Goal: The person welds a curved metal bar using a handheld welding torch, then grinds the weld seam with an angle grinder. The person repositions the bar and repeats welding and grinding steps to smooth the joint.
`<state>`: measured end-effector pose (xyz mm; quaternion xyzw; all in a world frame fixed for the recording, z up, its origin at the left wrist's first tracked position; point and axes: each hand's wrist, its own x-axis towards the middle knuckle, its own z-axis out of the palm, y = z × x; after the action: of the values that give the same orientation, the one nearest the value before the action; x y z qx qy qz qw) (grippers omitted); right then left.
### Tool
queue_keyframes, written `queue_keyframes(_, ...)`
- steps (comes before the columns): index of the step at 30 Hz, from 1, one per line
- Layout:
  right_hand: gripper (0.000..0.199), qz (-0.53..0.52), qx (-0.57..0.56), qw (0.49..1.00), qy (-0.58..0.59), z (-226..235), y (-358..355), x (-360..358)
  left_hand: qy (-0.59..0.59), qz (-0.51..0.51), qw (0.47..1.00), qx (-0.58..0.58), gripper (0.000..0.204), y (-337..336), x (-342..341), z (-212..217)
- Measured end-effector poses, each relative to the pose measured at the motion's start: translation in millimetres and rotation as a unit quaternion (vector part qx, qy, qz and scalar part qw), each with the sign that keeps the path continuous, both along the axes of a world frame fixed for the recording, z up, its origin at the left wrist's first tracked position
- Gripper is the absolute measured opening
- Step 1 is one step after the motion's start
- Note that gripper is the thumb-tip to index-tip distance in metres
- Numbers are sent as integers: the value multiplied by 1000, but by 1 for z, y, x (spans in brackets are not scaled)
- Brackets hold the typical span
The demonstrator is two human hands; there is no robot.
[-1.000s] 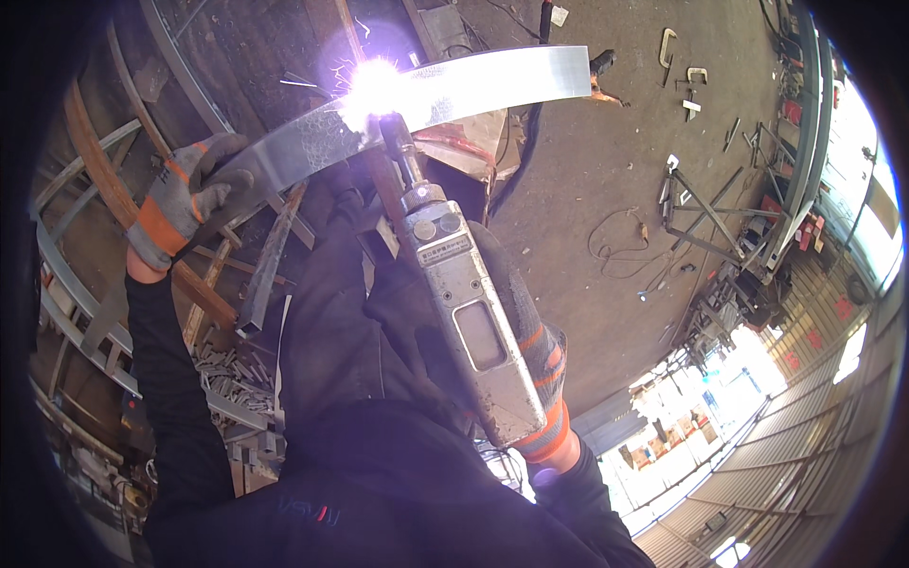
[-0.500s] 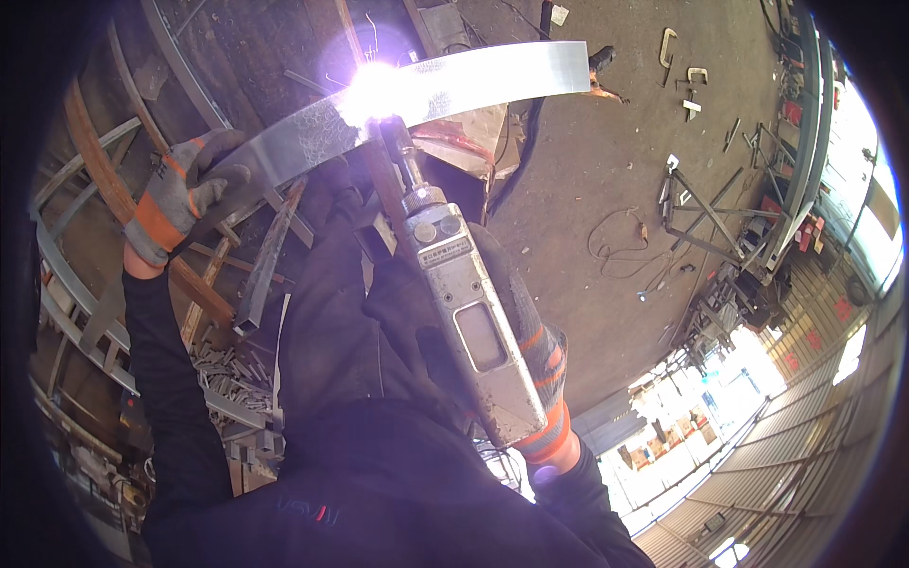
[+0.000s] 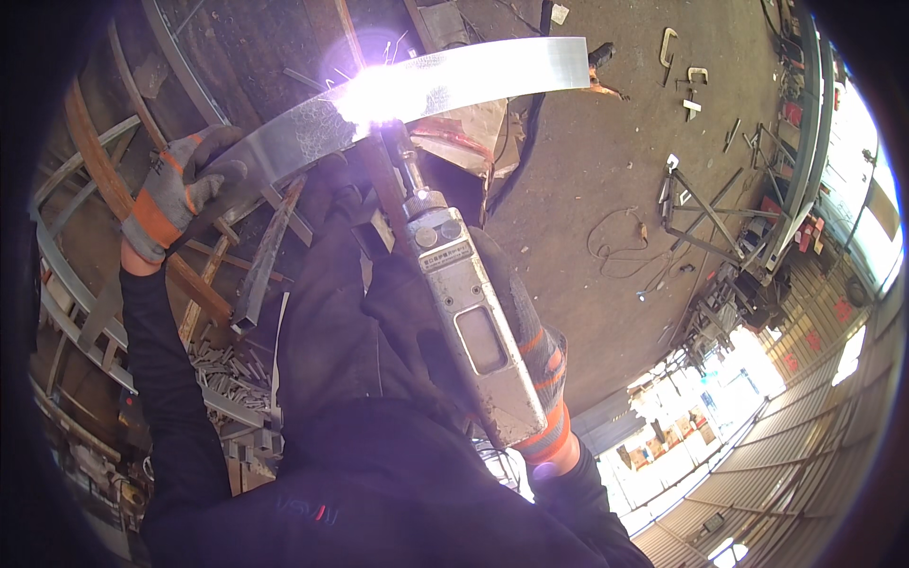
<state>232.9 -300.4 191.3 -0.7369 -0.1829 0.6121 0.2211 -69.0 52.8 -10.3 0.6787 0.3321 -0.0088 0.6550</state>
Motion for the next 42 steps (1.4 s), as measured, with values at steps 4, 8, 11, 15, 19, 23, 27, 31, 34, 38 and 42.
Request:
queue_keyframes(4, 81, 14, 12, 1000, -11, 2, -2, 0, 25, -3, 1000, 9, 56, 0, 1, 3)
queue_keyframes(8, 73, 41, 33, 998, -31, 4, -1, 3, 17, -16, 999, 25, 53, 0, 1, 4)
queue_keyframes(11, 67, 63, 51, 996, -48, 5, 0, 4, -6, -4, 999, 43, 51, -2, -1, 2)
queue_keyframes(15, 60, 126, 85, 984, -91, 5, 0, 5, 34, -6, 998, 53, 50, -3, -3, 0)
queue_keyframes(19, 49, 103, 97, 986, -91, 5, 0, 4, 76, -7, 997, -8, 70, 0, -4, -1)
queue_keyframes(23, 50, 79, 85, 990, -75, 6, -1, 3, 44, -20, 999, 6, 69, 2, -4, -1)
queue_keyframes(27, 50, 69, 79, 992, -69, 5, -2, 2, 45, -8, 999, -2, 68, 1, -4, -2)
queue_keyframes(31, 50, 63, 77, 993, -68, 4, -4, 3, 40, -11, 999, 4, 63, 2, -4, -4)
queue_keyframes(34, 51, 61, 76, 993, -67, 4, -5, 3, 76, -15, 997, 12, 58, 3, -2, -5)
queue_keyframes(38, 52, 56, 73, 993, -68, 3, -5, 2, 33, -10, 999, 33, 55, 1, -6, -8)
queue_keyframes(42, 53, 48, 71, 994, -72, 3, -1, -2, 43, -20, 999, 5, 52, 0, -17, -22)
